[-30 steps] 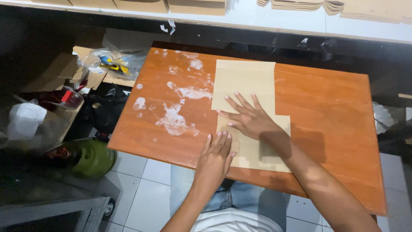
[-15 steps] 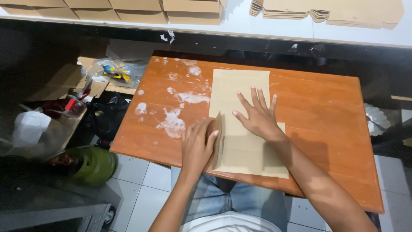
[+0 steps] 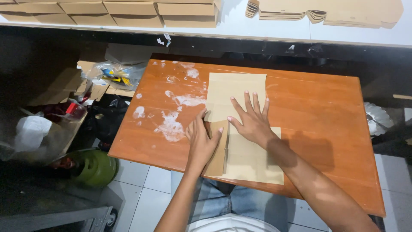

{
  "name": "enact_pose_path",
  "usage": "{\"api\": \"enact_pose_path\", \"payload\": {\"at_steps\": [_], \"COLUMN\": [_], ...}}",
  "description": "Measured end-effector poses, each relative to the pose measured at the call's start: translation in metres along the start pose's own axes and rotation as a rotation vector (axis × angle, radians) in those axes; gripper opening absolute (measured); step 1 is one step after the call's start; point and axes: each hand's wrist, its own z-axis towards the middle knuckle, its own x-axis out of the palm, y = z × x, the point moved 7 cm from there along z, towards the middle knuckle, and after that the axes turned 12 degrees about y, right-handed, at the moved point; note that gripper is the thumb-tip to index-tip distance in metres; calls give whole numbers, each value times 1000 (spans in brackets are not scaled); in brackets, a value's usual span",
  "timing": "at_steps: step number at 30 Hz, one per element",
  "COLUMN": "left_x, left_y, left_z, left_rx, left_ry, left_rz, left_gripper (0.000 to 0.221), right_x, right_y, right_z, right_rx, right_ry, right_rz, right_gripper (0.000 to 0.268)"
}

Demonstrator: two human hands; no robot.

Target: The person folds flat cardboard pieces into small rectangular boxes on a wooden table. They fold the side flaps, crease the edges, and tuck the tabs to form the box shape. The finished boxes are placed on the table.

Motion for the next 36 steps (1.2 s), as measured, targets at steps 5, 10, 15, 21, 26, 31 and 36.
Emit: {"api": "enact_pose_path", "payload": {"at_steps": [5, 10, 15, 21, 26, 31, 36], "left_x": [10, 12, 33, 42, 46, 39, 41], "left_y": [-9, -36, -12, 23, 24, 22, 29], "left_z": [6, -4, 1, 7, -1, -3, -1], "left_rx": [113, 113, 107, 138, 209, 191, 166], "left_ry": [66, 106, 151, 51, 16, 89, 133], "left_rz": [-115, 137, 449, 346, 563, 574, 532], "left_gripper": [56, 51, 50, 61, 56, 63, 66], "right_x": [-4, -3, 2, 16, 9, 10, -1], "right_y": [0, -3, 8, 33, 39, 41, 58], "right_z": [0, 3, 10, 11, 10, 21, 11], "right_rx": [-17, -42, -223, -494, -366, -306, -382], "right_ry": [-2, -29, -33, 55, 23, 56, 168], "right_rz": [34, 51, 147, 133, -127, -217, -105], "right_gripper": [69, 64, 54, 56, 62, 65, 59]}}
